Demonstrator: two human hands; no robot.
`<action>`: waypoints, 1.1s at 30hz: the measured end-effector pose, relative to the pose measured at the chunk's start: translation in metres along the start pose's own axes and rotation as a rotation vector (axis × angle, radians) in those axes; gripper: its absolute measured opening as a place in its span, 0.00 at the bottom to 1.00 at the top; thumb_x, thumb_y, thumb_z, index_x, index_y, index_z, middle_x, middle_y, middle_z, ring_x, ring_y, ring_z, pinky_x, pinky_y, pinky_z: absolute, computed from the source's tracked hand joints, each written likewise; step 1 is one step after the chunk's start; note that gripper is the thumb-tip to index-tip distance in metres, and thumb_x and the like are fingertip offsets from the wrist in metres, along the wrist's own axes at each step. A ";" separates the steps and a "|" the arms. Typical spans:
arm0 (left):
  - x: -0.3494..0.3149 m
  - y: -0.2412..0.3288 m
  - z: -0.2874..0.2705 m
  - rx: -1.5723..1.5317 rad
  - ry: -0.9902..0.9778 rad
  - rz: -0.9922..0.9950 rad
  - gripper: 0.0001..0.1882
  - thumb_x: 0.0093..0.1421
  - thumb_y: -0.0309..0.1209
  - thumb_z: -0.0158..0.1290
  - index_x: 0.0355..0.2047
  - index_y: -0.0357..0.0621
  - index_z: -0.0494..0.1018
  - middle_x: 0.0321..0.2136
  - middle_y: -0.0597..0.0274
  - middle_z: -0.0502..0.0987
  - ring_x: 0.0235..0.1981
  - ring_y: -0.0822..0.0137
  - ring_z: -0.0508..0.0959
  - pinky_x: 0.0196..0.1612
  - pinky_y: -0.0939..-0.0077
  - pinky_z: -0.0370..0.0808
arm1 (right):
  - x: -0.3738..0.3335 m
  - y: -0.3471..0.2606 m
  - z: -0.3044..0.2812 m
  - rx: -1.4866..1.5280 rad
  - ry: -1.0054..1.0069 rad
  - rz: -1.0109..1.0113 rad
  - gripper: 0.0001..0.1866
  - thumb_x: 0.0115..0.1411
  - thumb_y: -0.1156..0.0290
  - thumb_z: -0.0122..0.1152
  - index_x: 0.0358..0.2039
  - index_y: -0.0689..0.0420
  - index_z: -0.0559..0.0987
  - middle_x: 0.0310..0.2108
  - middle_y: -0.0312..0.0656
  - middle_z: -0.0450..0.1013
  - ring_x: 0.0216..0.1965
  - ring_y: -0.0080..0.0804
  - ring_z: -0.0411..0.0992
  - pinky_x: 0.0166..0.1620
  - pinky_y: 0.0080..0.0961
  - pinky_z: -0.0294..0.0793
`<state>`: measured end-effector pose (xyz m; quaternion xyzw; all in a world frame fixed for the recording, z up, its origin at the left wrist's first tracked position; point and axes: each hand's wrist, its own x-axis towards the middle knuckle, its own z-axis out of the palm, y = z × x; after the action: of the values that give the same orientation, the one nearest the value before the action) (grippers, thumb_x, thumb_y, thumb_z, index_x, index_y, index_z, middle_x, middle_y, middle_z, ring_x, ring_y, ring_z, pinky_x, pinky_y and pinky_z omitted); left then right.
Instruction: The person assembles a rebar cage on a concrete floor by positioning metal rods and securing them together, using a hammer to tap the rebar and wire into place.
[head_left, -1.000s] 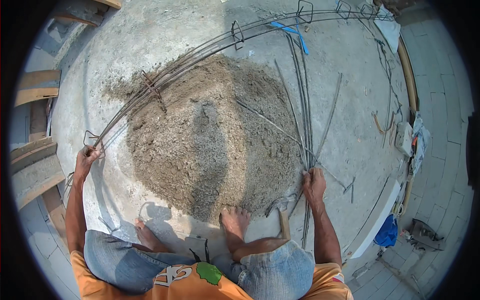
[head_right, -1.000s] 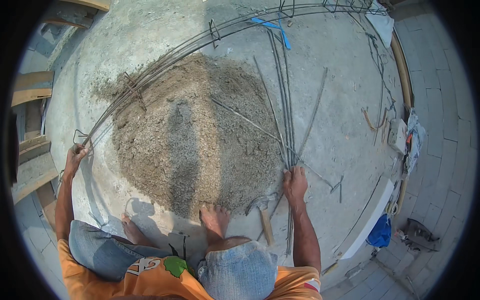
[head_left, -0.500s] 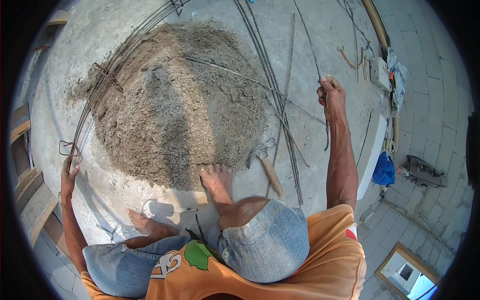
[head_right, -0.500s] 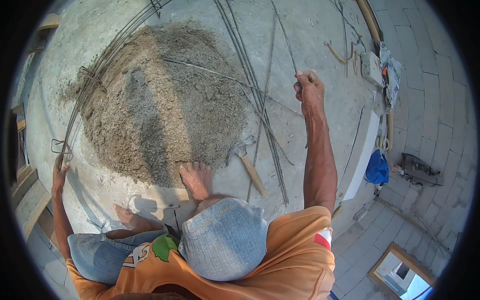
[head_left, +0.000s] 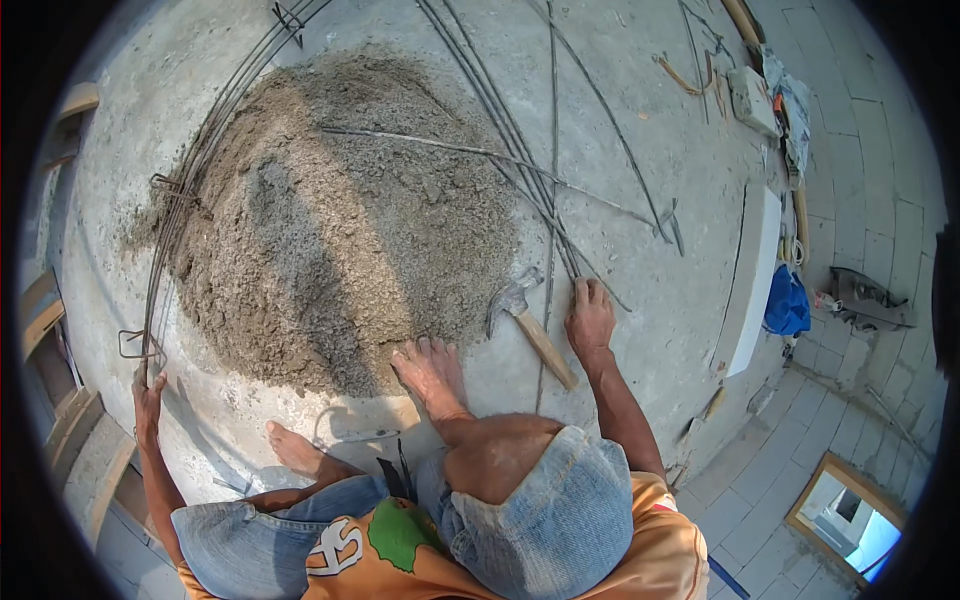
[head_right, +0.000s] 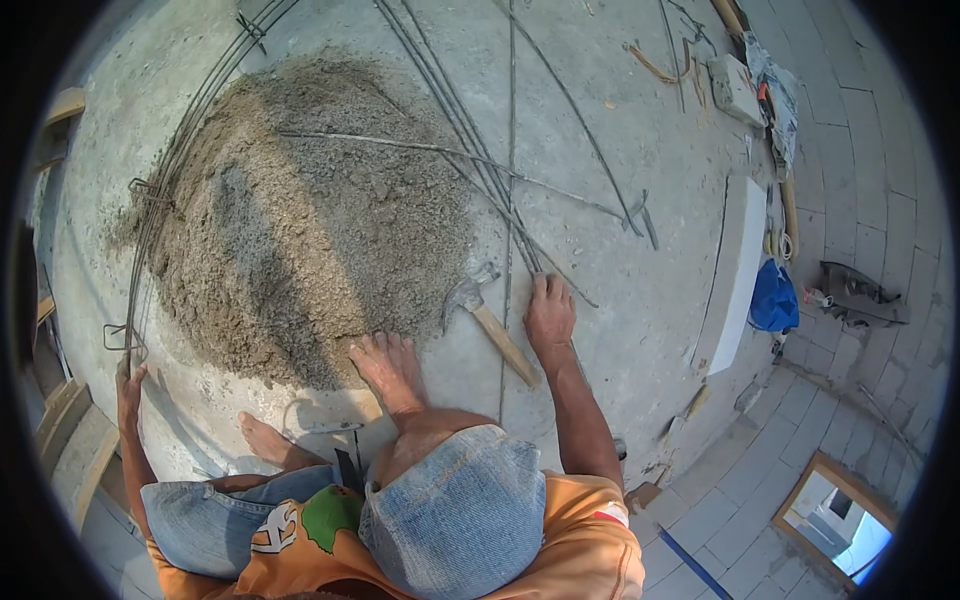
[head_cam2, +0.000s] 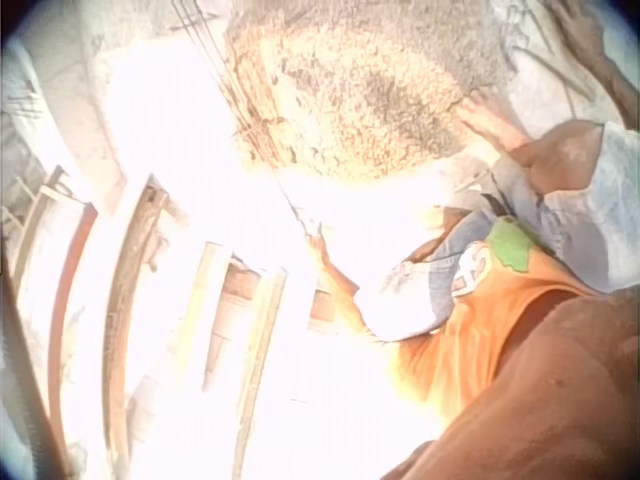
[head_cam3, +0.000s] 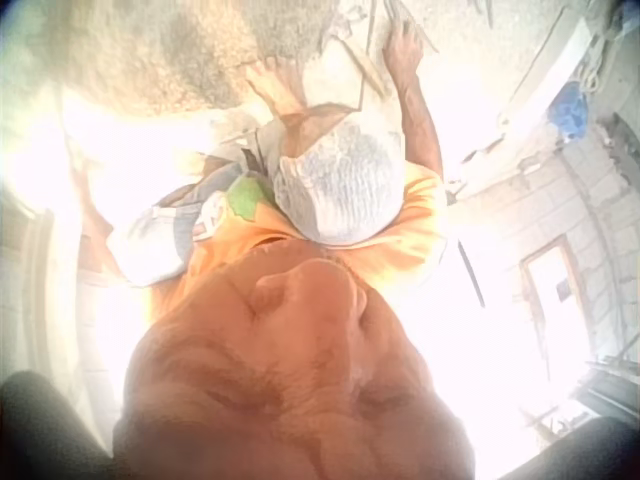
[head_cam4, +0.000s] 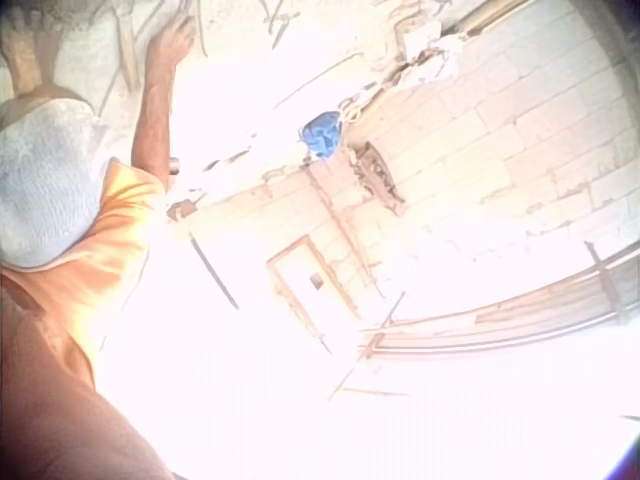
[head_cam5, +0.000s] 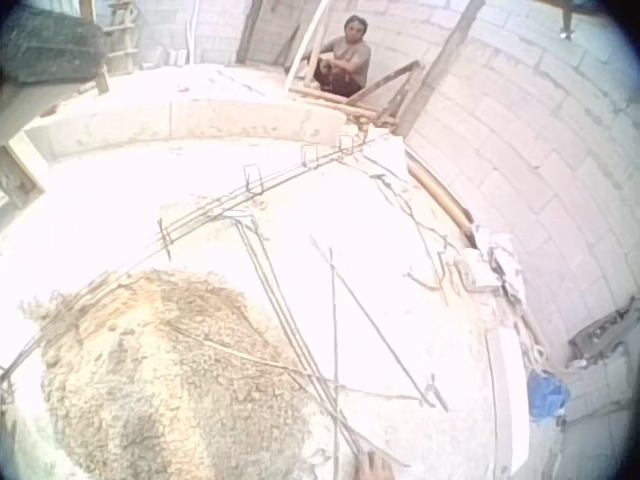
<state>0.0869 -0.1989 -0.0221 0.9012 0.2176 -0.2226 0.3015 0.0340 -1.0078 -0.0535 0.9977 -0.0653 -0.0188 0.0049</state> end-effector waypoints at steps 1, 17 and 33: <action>0.002 -0.005 -0.001 -0.003 0.003 0.007 0.35 0.57 0.37 0.54 0.61 0.33 0.59 0.56 0.49 0.66 0.57 0.58 0.66 0.58 0.68 0.61 | 0.002 0.001 0.006 0.002 0.006 0.009 0.12 0.55 0.74 0.54 0.41 0.58 0.71 0.42 0.51 0.68 0.43 0.52 0.69 0.44 0.42 0.70; 0.003 -0.013 -0.001 0.026 0.084 0.096 0.33 0.56 0.38 0.56 0.58 0.32 0.63 0.51 0.49 0.70 0.55 0.56 0.68 0.57 0.67 0.63 | 0.044 0.043 -0.024 0.464 -0.185 -0.004 0.05 0.50 0.84 0.47 0.29 0.64 0.70 0.27 0.56 0.68 0.30 0.55 0.69 0.36 0.42 0.69; 0.007 -0.004 -0.001 0.035 0.099 0.093 0.31 0.56 0.32 0.55 0.59 0.33 0.63 0.47 0.45 0.71 0.50 0.55 0.70 0.54 0.67 0.65 | 0.021 0.033 0.002 0.155 -0.202 0.047 0.14 0.52 0.77 0.55 0.41 0.65 0.70 0.41 0.60 0.65 0.36 0.59 0.70 0.38 0.49 0.72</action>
<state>0.0904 -0.1933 -0.0269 0.9254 0.1861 -0.1673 0.2846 0.0500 -1.0431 -0.0561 0.9863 -0.0899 -0.1138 -0.0784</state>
